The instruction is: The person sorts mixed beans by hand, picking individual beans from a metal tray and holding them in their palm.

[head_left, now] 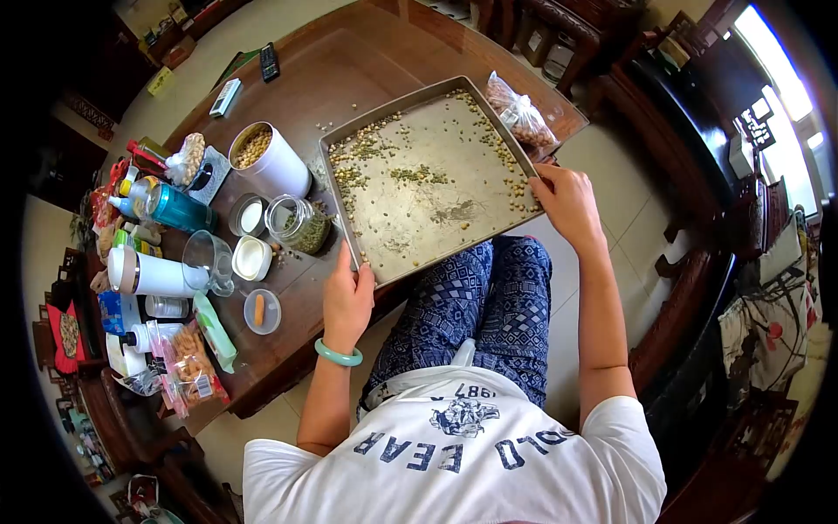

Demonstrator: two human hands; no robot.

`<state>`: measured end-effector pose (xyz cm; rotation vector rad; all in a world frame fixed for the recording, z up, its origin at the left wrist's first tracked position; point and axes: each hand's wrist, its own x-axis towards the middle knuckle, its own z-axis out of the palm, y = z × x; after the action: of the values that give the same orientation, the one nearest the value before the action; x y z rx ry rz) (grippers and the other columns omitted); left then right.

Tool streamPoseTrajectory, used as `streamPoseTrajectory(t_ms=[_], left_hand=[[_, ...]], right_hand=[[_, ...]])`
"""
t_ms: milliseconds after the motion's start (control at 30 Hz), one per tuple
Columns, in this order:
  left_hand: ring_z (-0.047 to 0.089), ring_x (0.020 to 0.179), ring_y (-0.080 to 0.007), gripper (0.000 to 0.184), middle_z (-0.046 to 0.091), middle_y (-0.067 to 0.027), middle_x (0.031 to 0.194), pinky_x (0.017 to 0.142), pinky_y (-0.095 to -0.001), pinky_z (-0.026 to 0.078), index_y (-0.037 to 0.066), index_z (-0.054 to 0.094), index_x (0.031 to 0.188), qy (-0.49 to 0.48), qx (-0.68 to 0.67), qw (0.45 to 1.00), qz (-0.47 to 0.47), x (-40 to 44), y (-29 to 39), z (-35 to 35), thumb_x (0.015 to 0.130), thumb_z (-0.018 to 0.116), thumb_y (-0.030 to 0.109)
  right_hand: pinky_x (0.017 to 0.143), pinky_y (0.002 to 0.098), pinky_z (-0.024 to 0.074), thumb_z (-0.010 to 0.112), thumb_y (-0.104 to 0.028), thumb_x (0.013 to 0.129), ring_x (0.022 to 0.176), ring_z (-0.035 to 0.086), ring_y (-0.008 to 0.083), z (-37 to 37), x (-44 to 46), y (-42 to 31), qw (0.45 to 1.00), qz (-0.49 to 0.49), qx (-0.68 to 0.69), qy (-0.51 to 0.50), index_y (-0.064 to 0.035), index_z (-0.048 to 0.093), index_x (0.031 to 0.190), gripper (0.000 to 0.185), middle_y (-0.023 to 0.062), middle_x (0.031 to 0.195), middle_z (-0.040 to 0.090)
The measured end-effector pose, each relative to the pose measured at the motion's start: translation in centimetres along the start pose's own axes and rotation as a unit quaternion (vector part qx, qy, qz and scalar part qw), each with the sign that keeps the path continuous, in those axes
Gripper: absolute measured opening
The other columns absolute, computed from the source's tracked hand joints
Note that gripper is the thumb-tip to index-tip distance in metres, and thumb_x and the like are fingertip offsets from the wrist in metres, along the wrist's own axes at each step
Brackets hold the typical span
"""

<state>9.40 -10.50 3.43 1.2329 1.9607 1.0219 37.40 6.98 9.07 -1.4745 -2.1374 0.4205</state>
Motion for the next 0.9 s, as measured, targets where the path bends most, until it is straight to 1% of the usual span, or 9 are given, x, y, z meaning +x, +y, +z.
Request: streamPoseTrajectory(t_ms=[33,67,133,167,233,467,667,733,900], left_hand=[[0.054,0.046,-0.0192,0.054,0.055,-0.0115,0.057,0.047,-0.0347,0.043,-0.002,0.035,0.143,-0.002,-0.037,0.999,-0.004,0.0,0.4,-0.2,0.093,0.050,0.010],[0.054,0.046,-0.0192,0.054,0.055,-0.0115,0.057,0.047,-0.0347,0.043,-0.002,0.035,0.143,0.001,-0.038,0.999,-0.003,-0.1,0.8,-0.6,0.093,0.050,0.010],[0.051,0.045,-0.0118,0.054,0.054,-0.0061,0.056,0.044,-0.0299,0.042,0.000,0.036,0.144,-0.017,-0.072,0.997,-0.016,-0.1,1.6,-1.1,0.092,0.049,0.008],[0.051,0.045,-0.0118,0.054,0.054,-0.0061,0.056,0.044,-0.0299,0.042,0.000,0.036,0.144,-0.015,-0.073,0.997,-0.015,-0.1,1.7,-1.3,0.092,0.049,0.008],[0.041,0.047,-0.0041,0.051,0.054,0.0025,0.069,0.042,-0.0224,0.036,0.005,0.040,0.145,-0.015,-0.114,0.993,-0.011,-0.2,1.9,-1.6,0.094,0.048,0.005],[0.040,0.047,-0.0032,0.052,0.055,0.0024,0.072,0.042,-0.0212,0.035,0.004,0.040,0.145,-0.027,-0.124,0.992,-0.020,-0.3,2.7,-2.0,0.093,0.047,0.005],[0.039,0.046,-0.0033,0.052,0.052,0.0031,0.067,0.042,-0.0215,0.034,0.005,0.040,0.145,-0.022,-0.108,0.994,-0.018,-0.2,2.8,-2.3,0.093,0.046,0.006],[0.049,0.043,-0.0105,0.054,0.052,-0.0058,0.052,0.042,-0.0279,0.040,-0.006,0.037,0.141,-0.026,-0.098,0.995,0.006,-0.1,2.6,-2.3,0.092,0.051,0.011],[0.050,0.043,-0.0111,0.055,0.052,-0.0061,0.052,0.042,-0.0283,0.041,-0.005,0.036,0.142,-0.024,-0.094,0.995,0.002,-0.1,2.4,-2.3,0.091,0.051,0.010]], right_hand=[[0.073,0.0475,0.0475,0.061,-0.017,0.082,0.078,0.060,0.0419,-0.5,0.1,-0.1,1.000,-0.002,-0.001,-0.010,-0.0005,0.065,0.086,0.017,0.0236,0.077,0.062],[0.072,0.0474,0.0473,0.061,-0.017,0.082,0.077,0.060,0.0418,-1.0,0.2,-0.3,1.000,-0.003,-0.003,-0.021,-0.0001,0.065,0.086,0.017,0.0239,0.076,0.062],[0.072,0.0466,0.0476,0.061,-0.016,0.081,0.076,0.060,0.0413,-2.0,0.5,-1.2,1.000,0.000,-0.003,-0.029,0.0003,0.066,0.086,0.018,0.0242,0.075,0.061],[0.071,0.0460,0.0480,0.061,-0.015,0.081,0.075,0.060,0.0411,-2.4,0.5,-1.4,0.999,0.011,0.000,-0.040,0.0002,0.066,0.088,0.018,0.0240,0.075,0.062],[0.071,0.0449,0.0488,0.061,-0.014,0.079,0.074,0.061,0.0403,-3.1,0.7,-2.0,0.998,0.019,-0.018,-0.053,0.0001,0.069,0.090,0.020,0.0238,0.076,0.063],[0.070,0.0451,0.0485,0.061,-0.015,0.079,0.073,0.060,0.0409,-3.9,1.2,-2.3,0.998,0.016,-0.017,-0.059,0.0017,0.068,0.087,0.019,0.0239,0.075,0.062],[0.068,0.0455,0.0473,0.061,-0.015,0.079,0.071,0.058,0.0418,-4.0,1.2,-2.3,0.998,0.012,-0.019,-0.065,0.0036,0.063,0.080,0.019,0.0251,0.074,0.059],[0.068,0.0454,0.0473,0.062,-0.015,0.079,0.071,0.058,0.0420,-4.2,1.3,-2.6,0.997,0.019,-0.034,-0.069,0.0031,0.064,0.081,0.018,0.0250,0.074,0.060],[0.068,0.0456,0.0472,0.062,-0.015,0.079,0.070,0.058,0.0422,-4.2,1.4,-2.6,0.996,0.023,-0.035,-0.076,0.0034,0.064,0.081,0.019,0.0250,0.073,0.059]])
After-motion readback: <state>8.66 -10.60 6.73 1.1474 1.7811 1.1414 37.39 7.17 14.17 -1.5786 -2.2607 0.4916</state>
